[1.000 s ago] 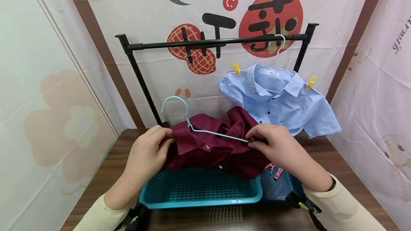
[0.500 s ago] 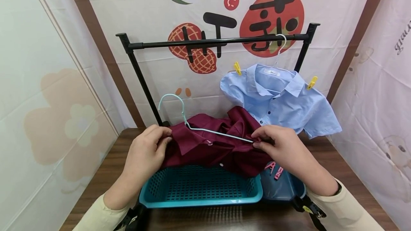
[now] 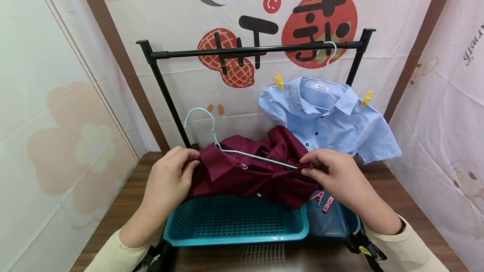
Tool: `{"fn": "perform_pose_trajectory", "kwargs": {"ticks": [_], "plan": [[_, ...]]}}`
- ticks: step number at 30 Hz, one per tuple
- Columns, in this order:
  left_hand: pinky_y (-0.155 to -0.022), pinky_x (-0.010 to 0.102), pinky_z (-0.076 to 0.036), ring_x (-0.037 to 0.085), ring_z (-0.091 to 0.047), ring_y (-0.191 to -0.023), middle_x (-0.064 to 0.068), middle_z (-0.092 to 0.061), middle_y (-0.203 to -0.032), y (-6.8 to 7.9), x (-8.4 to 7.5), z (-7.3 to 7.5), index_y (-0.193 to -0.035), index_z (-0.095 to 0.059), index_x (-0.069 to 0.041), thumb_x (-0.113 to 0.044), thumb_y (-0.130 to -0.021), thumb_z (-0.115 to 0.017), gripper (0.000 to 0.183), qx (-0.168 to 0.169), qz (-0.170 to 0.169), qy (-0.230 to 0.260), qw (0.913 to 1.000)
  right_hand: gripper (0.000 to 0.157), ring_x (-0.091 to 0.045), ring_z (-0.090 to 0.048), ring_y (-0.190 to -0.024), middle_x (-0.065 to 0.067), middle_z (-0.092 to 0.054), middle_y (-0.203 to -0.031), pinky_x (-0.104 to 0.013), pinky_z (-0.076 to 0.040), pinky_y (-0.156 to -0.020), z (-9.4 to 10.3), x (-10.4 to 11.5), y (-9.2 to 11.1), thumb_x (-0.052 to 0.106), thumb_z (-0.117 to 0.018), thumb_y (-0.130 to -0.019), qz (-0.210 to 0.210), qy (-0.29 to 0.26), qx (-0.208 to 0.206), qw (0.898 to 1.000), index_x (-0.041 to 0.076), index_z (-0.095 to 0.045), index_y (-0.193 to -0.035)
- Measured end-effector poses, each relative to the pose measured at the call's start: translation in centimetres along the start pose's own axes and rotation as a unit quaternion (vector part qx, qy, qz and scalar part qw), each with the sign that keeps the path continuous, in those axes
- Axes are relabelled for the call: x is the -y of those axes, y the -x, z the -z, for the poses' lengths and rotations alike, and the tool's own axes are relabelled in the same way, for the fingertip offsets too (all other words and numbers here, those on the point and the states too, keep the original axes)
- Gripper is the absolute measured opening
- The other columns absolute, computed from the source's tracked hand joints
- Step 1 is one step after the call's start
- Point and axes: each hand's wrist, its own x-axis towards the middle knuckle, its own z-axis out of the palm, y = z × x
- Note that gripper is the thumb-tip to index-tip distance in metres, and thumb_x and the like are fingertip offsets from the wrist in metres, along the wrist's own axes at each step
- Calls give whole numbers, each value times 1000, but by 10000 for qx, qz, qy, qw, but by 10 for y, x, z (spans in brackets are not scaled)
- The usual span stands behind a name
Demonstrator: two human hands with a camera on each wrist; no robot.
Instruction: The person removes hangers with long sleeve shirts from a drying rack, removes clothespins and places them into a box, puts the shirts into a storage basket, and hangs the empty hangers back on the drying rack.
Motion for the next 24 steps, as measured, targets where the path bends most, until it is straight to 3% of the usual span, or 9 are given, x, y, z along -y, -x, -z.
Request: {"fn": "perform_pose_trajectory", "kwargs": {"ticks": [24], "plan": [[-68, 39, -52, 15, -65, -80, 1, -69, -89, 2, 1, -2, -96, -74, -12, -2, -89, -78, 13, -111, 292, 11, 9995, 22, -7, -64, -70, 9, -75, -87, -21, -54, -61, -4, -6, 11, 6, -82, -86, -936, -497, -189, 9942, 21, -76, -101]]}}
